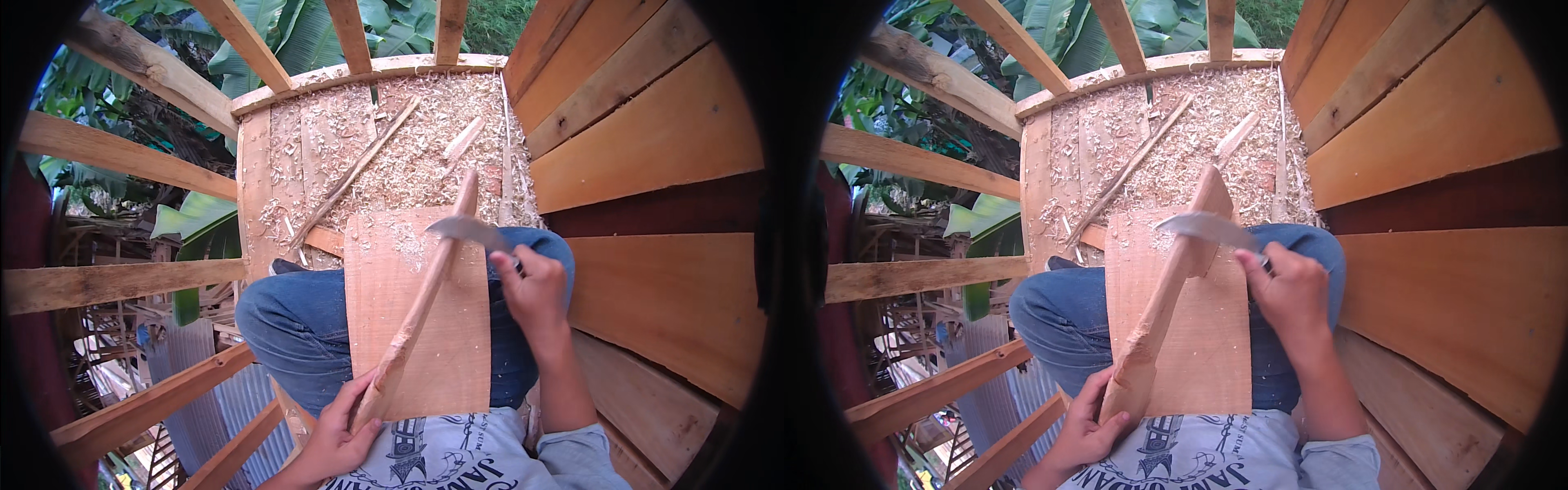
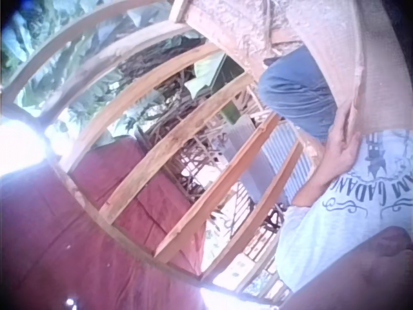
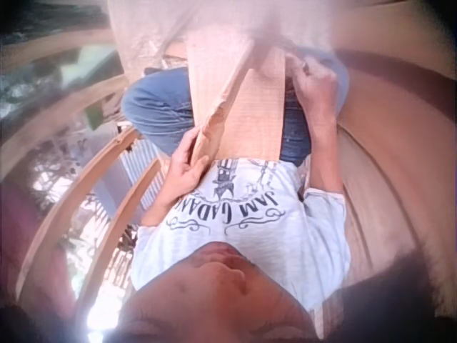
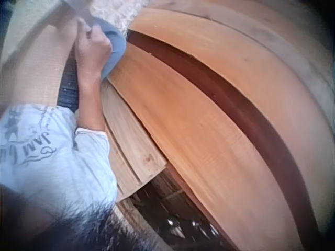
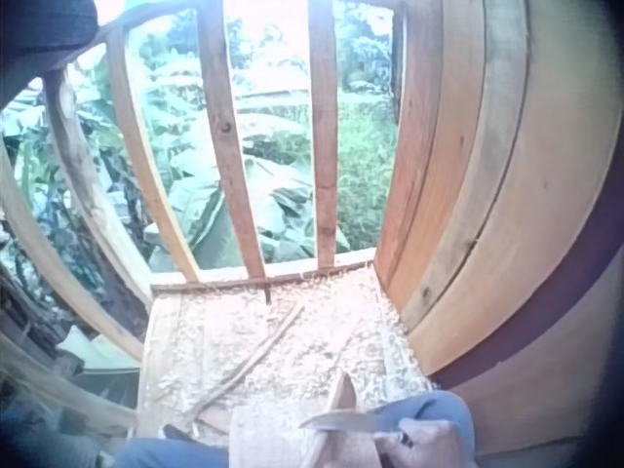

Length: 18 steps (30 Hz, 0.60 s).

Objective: The person sits cross-legged on a wooden platform and uses a curved knife to carve a rectangular piece of wood. They repeatedly shave thin layers from the wood's surface, creating a pile of wood shavings on the platform.

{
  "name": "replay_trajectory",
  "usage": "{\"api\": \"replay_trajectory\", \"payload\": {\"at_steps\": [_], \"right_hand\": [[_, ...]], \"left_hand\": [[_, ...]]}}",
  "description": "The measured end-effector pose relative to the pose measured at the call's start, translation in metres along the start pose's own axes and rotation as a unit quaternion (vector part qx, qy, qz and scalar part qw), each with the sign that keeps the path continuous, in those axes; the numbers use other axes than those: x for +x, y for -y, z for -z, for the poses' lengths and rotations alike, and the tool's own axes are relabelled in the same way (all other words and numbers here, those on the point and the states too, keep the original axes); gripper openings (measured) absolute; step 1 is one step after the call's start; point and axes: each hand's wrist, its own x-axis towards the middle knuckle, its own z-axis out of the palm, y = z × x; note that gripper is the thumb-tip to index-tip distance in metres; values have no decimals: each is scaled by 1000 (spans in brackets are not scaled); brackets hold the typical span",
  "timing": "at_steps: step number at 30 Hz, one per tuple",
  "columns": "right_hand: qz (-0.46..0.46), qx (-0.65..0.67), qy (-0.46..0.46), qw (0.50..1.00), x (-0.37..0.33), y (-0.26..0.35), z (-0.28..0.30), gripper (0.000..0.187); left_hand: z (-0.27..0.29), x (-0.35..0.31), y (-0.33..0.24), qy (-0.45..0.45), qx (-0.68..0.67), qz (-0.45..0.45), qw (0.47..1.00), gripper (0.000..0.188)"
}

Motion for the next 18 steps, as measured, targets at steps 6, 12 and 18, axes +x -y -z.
{"api": "replay_trajectory", "payload": {"at_steps": [6, 12, 18], "right_hand": [[45, 53, 68, 995, -18, 17, 22, 48], [100, 53, 76, 991, -23, 22, -2, 52], [121, 46, 20, 991, -13, 18, -11, 55]], "left_hand": [[-2, 1, 6, -7, -18, -12, 1000, 60], [-3, -1, 9, -27, -25, -12, 999, 61], [-3, 0, 7, -30, -5, -19, 999, 61]]}}
